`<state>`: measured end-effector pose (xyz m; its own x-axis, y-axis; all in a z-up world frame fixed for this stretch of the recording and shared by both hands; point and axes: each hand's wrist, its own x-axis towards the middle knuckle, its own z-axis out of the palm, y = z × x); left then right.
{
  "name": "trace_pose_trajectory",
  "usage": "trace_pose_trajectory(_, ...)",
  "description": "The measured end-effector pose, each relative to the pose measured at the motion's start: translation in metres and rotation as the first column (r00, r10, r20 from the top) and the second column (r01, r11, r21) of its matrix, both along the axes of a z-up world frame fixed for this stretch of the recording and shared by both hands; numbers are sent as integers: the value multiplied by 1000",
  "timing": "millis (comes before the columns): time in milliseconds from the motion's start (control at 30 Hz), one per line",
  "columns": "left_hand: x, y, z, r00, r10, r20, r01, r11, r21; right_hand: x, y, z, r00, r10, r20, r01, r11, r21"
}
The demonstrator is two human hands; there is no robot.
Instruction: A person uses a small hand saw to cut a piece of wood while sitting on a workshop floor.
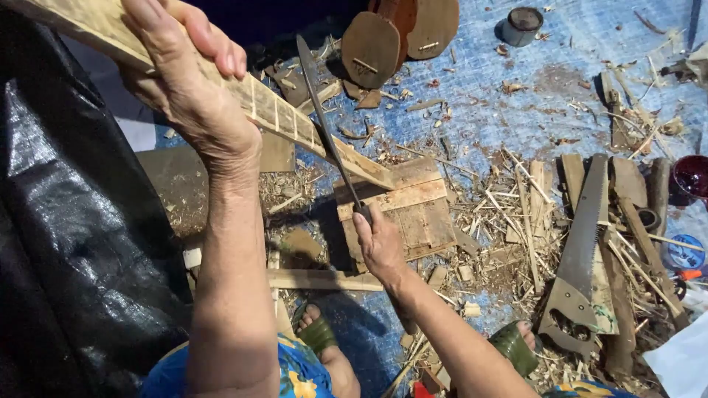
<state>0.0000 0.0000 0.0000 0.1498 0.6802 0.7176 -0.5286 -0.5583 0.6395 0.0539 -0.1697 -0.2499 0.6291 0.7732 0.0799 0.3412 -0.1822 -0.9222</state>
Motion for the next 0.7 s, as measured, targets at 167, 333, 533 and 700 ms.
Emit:
trace_pose_trajectory(167, -3, 5, 0, 997, 78, -14, -78, 997, -9, -3, -21, -30, 991, 50, -123, -63, 993, -104)
trace_pose_trajectory(333, 3, 8, -6, 981, 169, 97, -166, 985, -37, -7, -31, -26, 971, 60, -233, -68, 997, -27)
trace_pose_trajectory(533, -1, 37, -60, 886, 444, -132, -457, 885, -94, -9, -59, -17, 913, -55, -405, 61, 998, 0)
trace_pose_trajectory(700, -2, 13, -37, 851, 507, -134, -485, 858, 168, -4, -71, -23, 838, -50, -543, 94, 994, 53)
